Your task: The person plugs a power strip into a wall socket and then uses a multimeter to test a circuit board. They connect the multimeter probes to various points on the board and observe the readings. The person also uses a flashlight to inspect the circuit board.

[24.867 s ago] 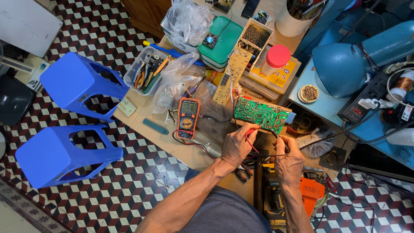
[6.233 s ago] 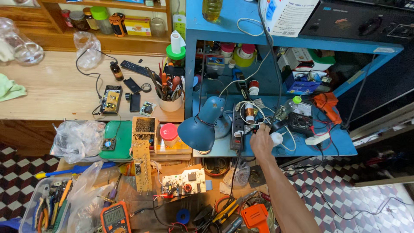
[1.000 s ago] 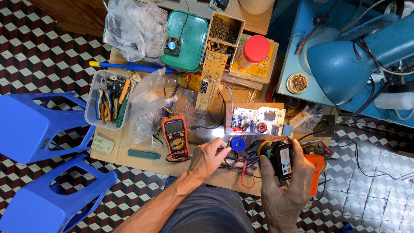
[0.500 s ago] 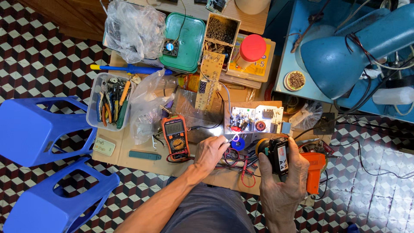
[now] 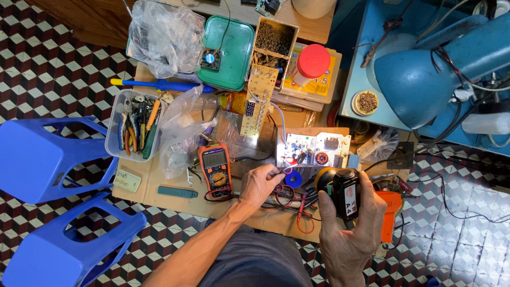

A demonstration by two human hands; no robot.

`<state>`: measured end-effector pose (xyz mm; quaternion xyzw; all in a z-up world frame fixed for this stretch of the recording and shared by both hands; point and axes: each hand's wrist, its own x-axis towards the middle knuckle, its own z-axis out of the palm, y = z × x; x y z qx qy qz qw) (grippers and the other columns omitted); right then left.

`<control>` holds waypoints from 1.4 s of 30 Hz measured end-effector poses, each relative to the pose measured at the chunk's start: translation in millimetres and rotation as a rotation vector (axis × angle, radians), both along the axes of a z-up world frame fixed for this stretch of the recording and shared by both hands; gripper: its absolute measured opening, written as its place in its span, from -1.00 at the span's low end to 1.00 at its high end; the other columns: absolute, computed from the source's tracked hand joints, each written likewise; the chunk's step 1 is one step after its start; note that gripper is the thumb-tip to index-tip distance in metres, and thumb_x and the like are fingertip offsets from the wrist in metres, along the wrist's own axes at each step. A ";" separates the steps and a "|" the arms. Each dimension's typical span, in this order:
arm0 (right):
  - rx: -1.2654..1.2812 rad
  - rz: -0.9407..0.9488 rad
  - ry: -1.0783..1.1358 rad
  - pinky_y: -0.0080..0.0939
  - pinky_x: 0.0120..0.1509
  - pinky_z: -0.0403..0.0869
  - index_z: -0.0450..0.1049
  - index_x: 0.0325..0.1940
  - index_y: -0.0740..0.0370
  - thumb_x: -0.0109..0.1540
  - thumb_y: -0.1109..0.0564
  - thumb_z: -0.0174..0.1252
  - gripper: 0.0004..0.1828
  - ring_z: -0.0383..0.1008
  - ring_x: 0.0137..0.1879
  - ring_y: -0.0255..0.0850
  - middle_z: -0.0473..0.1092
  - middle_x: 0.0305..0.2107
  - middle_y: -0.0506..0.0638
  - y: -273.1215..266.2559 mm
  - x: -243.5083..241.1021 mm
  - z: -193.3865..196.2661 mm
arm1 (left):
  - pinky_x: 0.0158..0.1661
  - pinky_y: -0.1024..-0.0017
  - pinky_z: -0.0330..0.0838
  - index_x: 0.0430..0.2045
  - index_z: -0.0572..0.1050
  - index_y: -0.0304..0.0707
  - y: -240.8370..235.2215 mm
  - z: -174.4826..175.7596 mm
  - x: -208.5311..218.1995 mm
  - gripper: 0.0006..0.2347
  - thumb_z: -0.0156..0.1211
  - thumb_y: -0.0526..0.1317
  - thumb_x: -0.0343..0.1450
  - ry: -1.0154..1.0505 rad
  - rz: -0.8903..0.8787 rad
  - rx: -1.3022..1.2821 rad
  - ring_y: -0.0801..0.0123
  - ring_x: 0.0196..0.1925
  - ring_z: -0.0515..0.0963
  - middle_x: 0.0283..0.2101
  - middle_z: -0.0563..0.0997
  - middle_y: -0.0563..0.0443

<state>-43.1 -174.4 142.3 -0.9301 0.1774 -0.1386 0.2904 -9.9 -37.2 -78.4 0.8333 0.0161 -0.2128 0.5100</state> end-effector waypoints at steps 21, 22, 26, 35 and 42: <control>-0.163 -0.441 -0.199 -0.13 0.03 0.52 0.40 0.30 0.34 0.09 0.19 0.44 -0.29 0.52 -0.03 -0.07 0.41 -0.10 0.20 -44.9 -1.0 25.8 | -0.32 0.45 0.55 -0.23 0.67 -0.17 65.8 -12.9 -28.1 -0.72 0.42 -0.09 0.25 0.033 0.122 -0.102 0.50 -0.42 0.67 -0.48 0.72 0.02; -0.205 -0.451 -0.222 -0.11 0.04 0.51 0.39 0.30 0.35 0.06 0.18 0.44 -0.26 0.52 -0.03 -0.04 0.41 -0.09 0.22 -52.6 -6.2 23.2 | -0.31 0.50 0.55 -0.36 0.69 -0.28 59.2 -23.5 -24.2 -0.78 0.37 -0.11 0.31 -0.056 0.242 -0.319 0.58 -0.40 0.66 -0.46 0.74 0.05; -0.313 -0.230 -0.359 0.00 0.11 0.49 0.32 0.29 0.38 -0.01 0.14 0.43 -0.18 0.50 0.01 0.07 0.41 -0.05 0.29 -75.5 -20.9 1.2 | -0.34 0.48 0.52 -0.50 0.67 -0.38 16.0 -26.5 -17.7 -0.76 0.44 -0.12 0.37 0.341 0.094 -0.192 0.46 -0.48 0.62 -0.51 0.76 -0.16; -0.188 0.223 -0.237 -0.01 0.03 0.59 0.34 0.34 0.22 0.11 -0.02 0.48 -0.21 0.55 0.06 0.10 0.35 0.02 0.18 -96.6 -28.8 -82.3 | -0.02 0.20 0.54 0.23 0.41 -0.41 -103.3 70.7 -2.9 -0.53 0.02 -0.07 0.48 0.681 0.247 -1.278 0.10 0.01 0.65 0.08 0.62 -0.35; -0.243 0.282 -0.295 -0.04 0.13 0.58 0.40 0.27 0.12 0.25 0.02 0.36 -0.47 0.59 0.08 -0.07 0.42 0.05 0.03 -123.5 -36.0 -158.4 | 0.09 0.23 0.52 0.19 0.38 -0.36 -135.5 13.4 4.8 -0.53 0.14 -0.16 0.38 0.692 0.299 -1.241 0.18 0.09 0.65 0.04 0.65 -0.21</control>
